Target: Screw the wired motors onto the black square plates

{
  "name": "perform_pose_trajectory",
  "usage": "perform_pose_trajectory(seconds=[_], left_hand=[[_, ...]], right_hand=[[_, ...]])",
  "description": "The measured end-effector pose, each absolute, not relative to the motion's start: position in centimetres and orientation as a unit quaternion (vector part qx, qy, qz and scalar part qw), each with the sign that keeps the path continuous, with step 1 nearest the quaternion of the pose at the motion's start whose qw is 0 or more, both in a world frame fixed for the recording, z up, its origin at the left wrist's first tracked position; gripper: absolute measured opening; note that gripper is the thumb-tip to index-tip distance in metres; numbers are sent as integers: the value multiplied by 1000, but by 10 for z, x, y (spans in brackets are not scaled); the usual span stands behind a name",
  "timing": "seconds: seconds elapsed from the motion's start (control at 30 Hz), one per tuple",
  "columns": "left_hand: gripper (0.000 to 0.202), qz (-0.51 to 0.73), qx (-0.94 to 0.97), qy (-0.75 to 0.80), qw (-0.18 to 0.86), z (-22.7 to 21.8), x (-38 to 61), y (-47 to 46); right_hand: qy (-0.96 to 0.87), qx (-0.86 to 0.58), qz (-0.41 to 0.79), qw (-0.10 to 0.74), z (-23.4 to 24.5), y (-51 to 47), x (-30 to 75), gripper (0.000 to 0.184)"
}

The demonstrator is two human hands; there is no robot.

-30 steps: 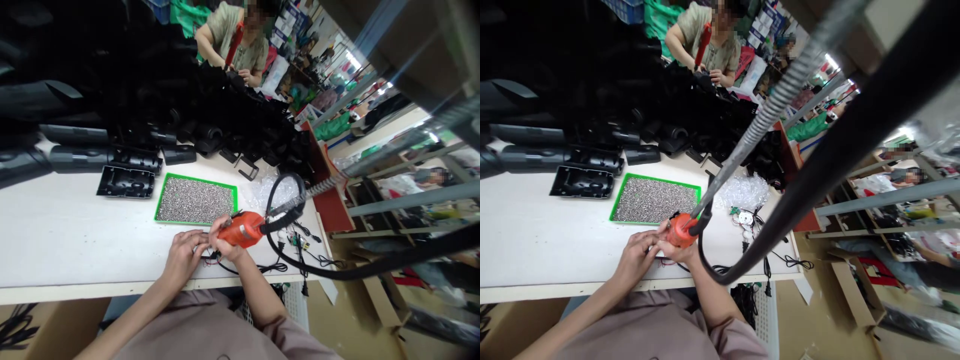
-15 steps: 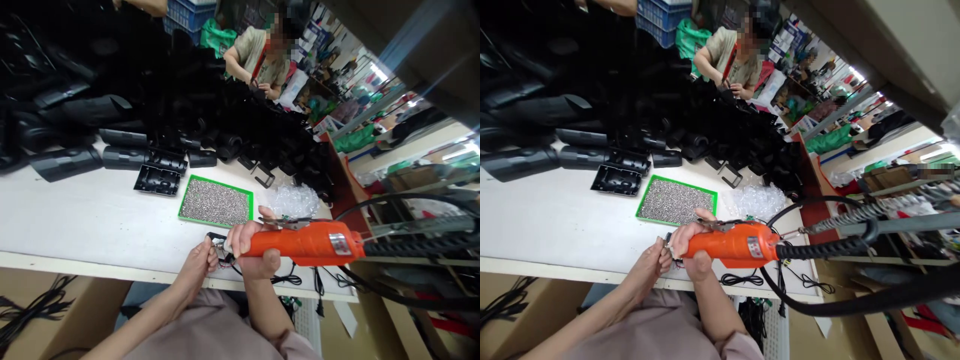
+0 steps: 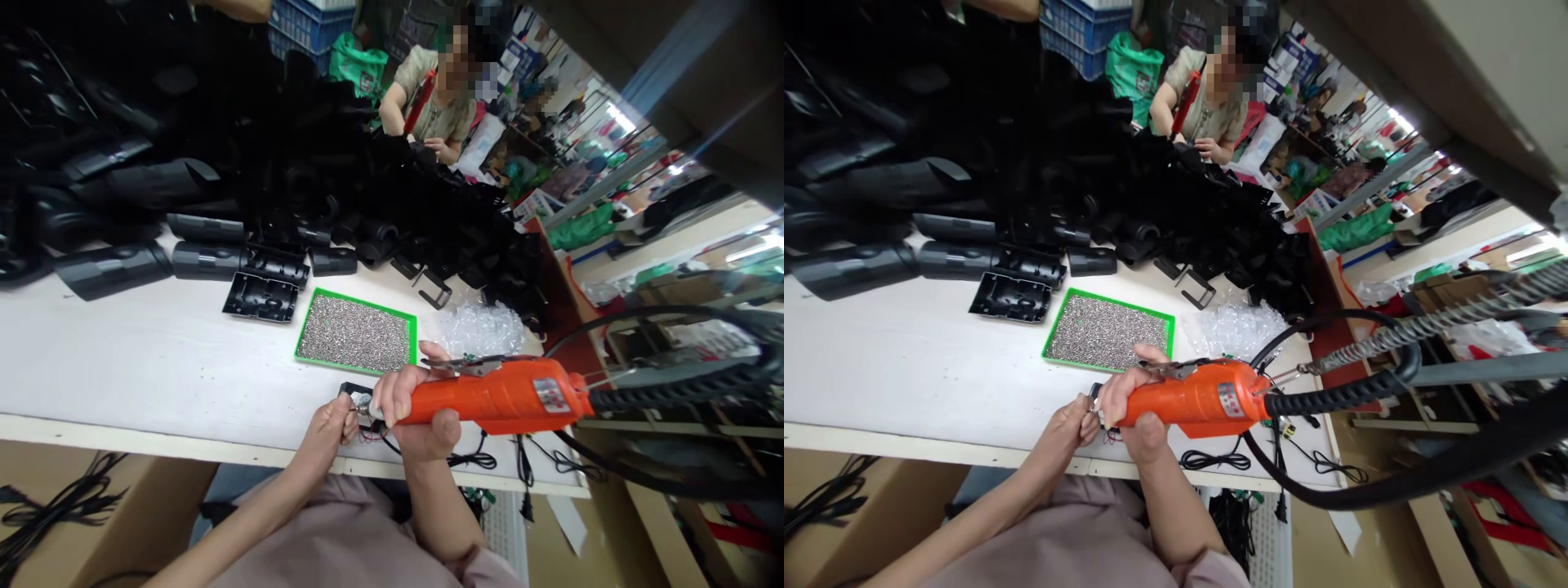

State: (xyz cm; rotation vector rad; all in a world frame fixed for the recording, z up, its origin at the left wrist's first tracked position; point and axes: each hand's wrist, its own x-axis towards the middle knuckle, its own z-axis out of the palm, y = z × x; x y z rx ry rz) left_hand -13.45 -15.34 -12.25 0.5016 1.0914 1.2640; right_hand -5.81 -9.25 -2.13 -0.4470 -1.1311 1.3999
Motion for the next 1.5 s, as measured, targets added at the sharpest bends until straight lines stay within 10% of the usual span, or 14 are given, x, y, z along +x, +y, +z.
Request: perform_pose_trajectory(seconds=[0.47, 0.73, 0.9, 1.5], left_hand=[[69, 462, 268, 495, 686, -116, -137, -151], [41, 284, 618, 711, 178, -96, -209, -94], [23, 135, 747, 646, 82, -114, -219, -38], [26, 356, 704, 614, -10, -118, -210, -85]], right_hand=[[-511, -172, 615, 575, -22, -94, -53, 48], [-523, -199, 552, 618, -12, -84, -17, 48], [-529, -253, 576, 570, -55, -83, -8, 56], [-576, -269, 615, 467, -102, -85, -8, 55]])
